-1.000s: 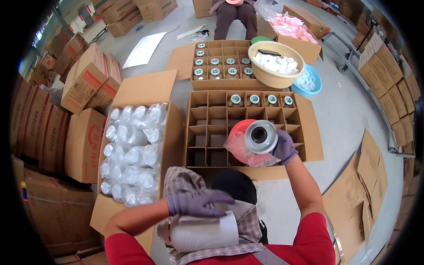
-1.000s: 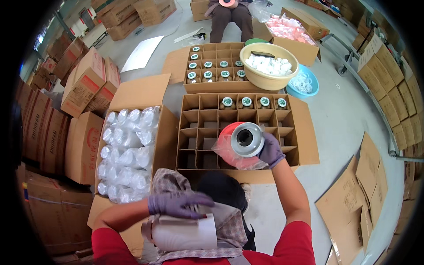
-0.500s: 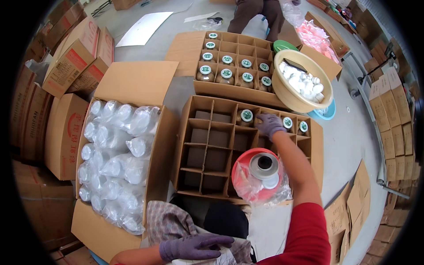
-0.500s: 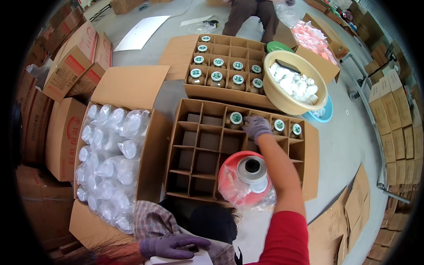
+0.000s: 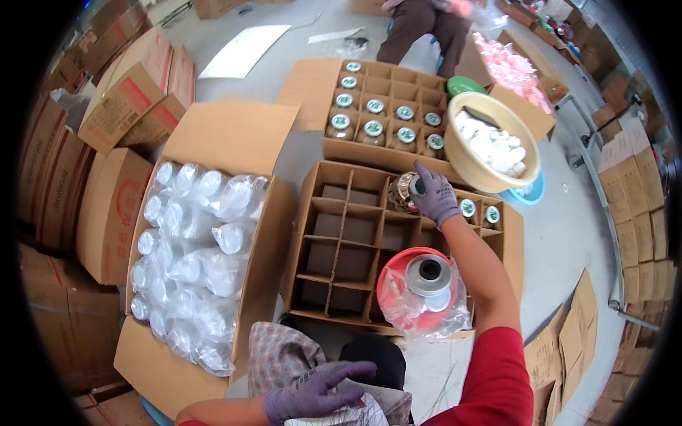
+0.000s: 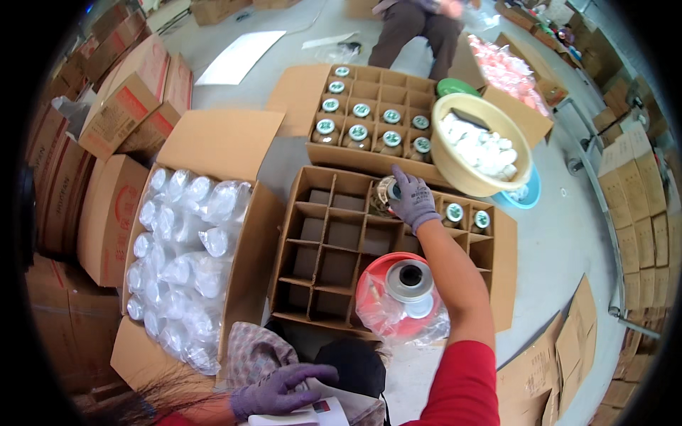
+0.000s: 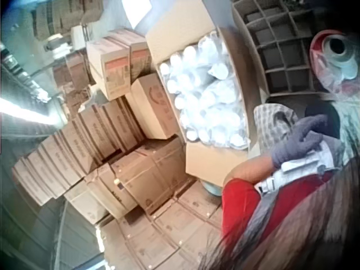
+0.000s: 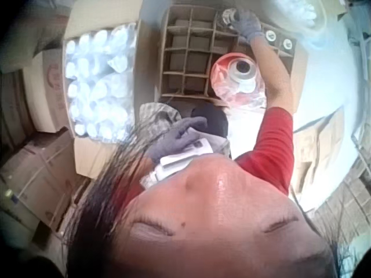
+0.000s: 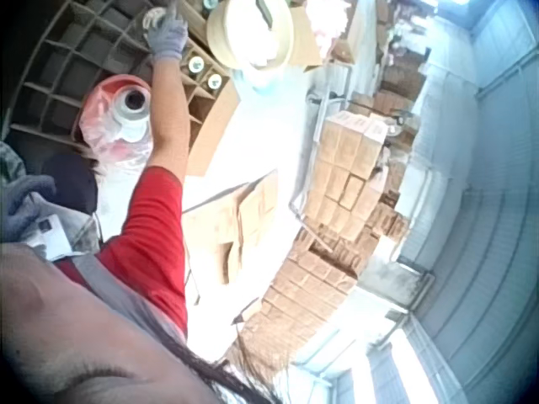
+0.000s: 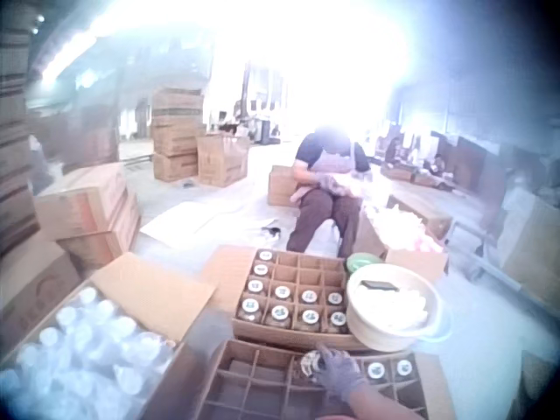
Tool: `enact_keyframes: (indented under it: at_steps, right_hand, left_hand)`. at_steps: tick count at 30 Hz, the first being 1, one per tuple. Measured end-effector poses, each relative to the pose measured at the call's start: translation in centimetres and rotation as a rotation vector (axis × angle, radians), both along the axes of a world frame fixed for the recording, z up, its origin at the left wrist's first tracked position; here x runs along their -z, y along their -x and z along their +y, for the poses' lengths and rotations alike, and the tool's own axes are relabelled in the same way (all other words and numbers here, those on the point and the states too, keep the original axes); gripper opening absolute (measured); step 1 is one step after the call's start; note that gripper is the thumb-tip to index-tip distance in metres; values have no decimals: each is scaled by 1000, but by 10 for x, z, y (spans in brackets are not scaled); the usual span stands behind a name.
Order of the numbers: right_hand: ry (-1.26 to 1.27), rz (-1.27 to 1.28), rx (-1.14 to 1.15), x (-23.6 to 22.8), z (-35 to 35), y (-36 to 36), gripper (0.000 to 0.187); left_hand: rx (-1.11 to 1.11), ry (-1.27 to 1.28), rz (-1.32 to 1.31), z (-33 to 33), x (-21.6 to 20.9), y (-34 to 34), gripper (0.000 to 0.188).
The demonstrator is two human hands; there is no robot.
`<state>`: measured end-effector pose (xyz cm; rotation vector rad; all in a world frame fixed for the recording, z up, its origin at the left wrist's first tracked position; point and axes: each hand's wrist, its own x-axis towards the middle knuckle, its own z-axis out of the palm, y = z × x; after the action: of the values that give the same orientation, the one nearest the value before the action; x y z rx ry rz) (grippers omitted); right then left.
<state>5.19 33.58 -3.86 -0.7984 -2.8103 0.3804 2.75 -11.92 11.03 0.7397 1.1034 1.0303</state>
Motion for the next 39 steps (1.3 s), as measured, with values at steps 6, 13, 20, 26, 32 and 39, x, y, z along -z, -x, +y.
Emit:
enact_keyframes:
  at_steps: [6,13,20,26,32,39]
  right_hand:
    - [44,286,-270,-223,-85,-105,67]
    - [290,383,-484,-332,-221,-194,53]
    - [105,350,-617,-334,-286,-227,72]
    - [1087,1010,-31,-214,-314,-256,85]
    - [1926,1192,-196,-219,-388,-232,88]
    - [1192,1122,-86,-238,-367,-280,116]
  left_hand:
    - [-234,-666,879,26,-58,-21,68]
    - [-277,-905,1014,51,-79,-56,138]
    - [-189,-887,960,2,-89,-95,136]
    - [-453,-724,869,-6,-116,-111,133]
    - [-671,-863,996,-16,-108,-116,117]
    - [-386,-1001,444,-30,-140,-90,50]
